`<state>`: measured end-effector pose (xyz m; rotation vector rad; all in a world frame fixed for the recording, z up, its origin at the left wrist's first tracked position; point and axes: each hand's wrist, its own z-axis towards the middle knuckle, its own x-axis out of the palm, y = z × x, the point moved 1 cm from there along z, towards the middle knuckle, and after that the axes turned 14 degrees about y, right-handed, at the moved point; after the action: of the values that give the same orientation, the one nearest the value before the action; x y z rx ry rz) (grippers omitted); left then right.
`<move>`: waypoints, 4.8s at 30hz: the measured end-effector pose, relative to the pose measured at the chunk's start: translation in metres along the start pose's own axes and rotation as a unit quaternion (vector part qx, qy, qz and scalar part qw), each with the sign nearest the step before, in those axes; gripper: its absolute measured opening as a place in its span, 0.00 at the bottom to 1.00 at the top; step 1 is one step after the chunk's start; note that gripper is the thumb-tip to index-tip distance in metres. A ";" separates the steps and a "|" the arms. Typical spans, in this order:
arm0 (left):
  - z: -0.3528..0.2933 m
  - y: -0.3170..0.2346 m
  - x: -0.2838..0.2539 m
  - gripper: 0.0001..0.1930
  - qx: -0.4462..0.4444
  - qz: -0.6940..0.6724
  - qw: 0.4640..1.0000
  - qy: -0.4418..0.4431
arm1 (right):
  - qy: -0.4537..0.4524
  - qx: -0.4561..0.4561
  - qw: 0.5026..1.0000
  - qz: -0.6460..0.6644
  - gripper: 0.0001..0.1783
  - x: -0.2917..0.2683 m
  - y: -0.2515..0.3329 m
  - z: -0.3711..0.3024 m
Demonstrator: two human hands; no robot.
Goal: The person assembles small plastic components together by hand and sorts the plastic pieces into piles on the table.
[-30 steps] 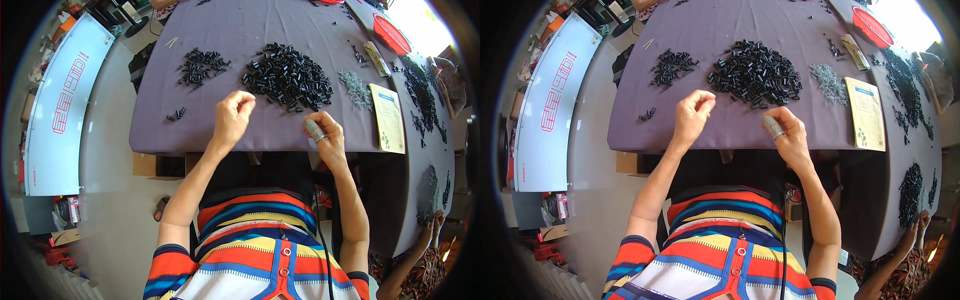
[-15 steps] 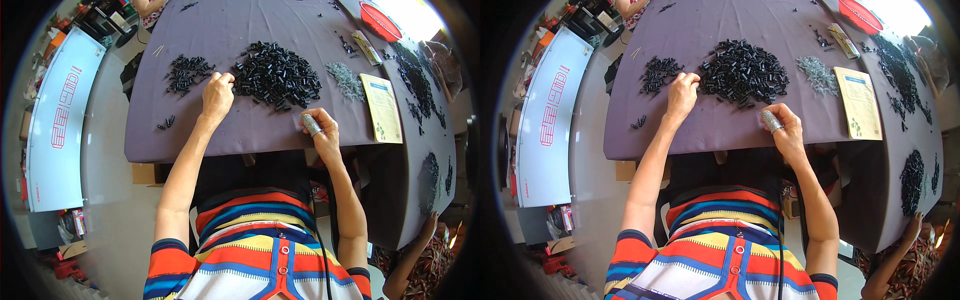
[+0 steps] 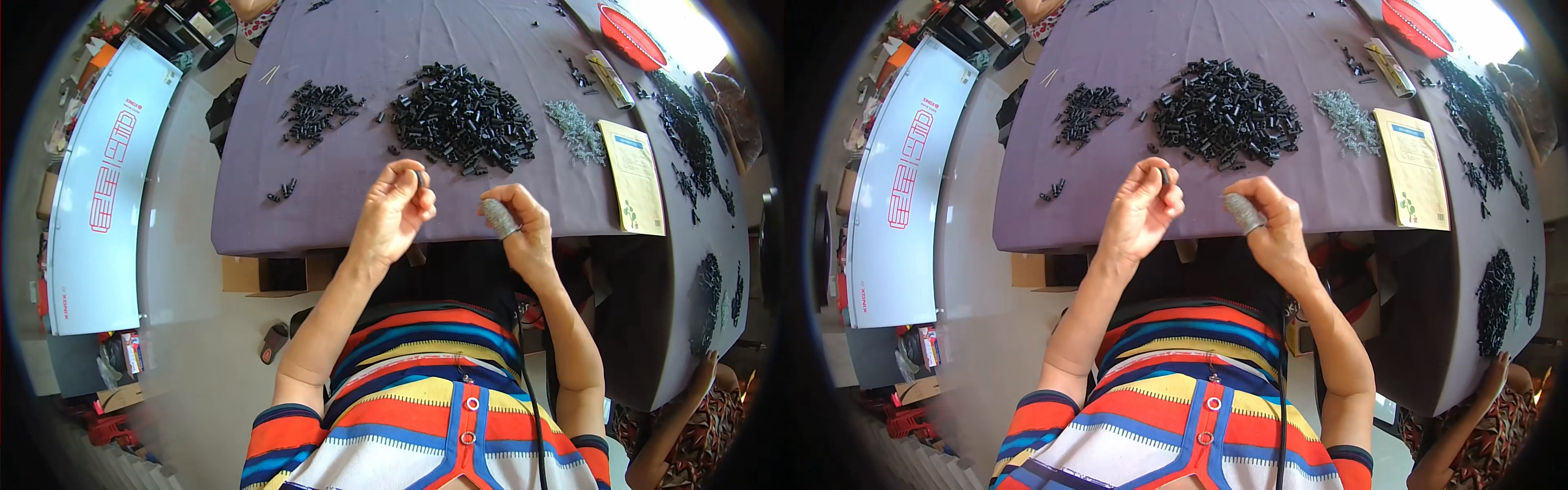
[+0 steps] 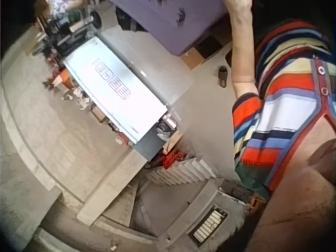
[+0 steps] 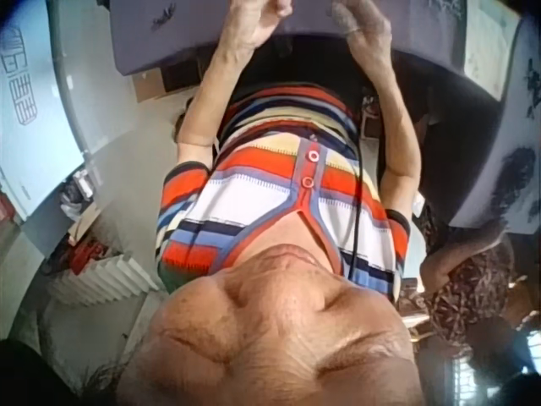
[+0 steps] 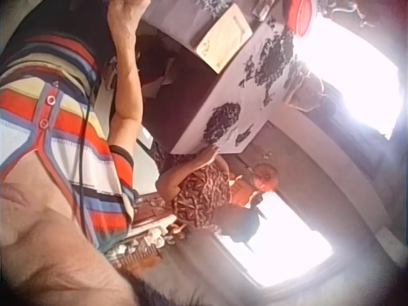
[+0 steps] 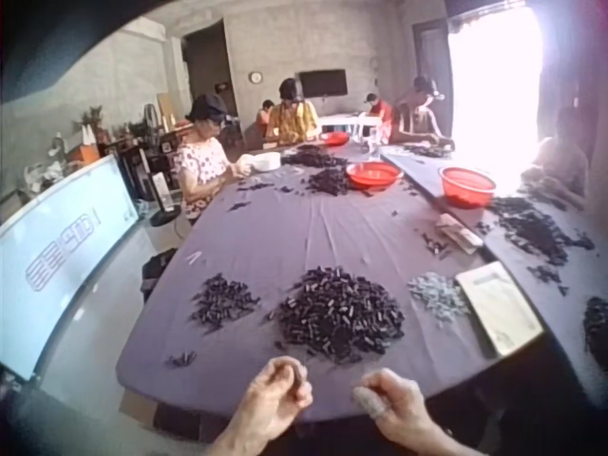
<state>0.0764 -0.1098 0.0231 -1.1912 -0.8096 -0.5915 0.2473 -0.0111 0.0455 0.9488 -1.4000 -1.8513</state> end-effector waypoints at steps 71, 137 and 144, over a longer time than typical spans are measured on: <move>-0.035 -0.004 -0.020 0.06 -0.023 -0.071 0.989 -0.128 | 0.037 -0.013 0.858 -0.512 0.07 0.038 -0.022 0.084; -0.013 0.028 0.052 0.09 0.080 0.131 0.988 -0.033 | -0.008 0.003 0.992 0.127 0.08 0.013 0.022 -0.003; -0.012 0.030 0.062 0.08 0.124 0.198 0.972 -0.032 | -0.033 -0.055 0.997 0.033 0.08 0.013 0.028 -0.006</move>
<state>0.1391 -0.1120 0.0535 -1.1037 -0.6529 -0.1188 0.2466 -0.0312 0.0695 0.7843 -1.3367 -1.9050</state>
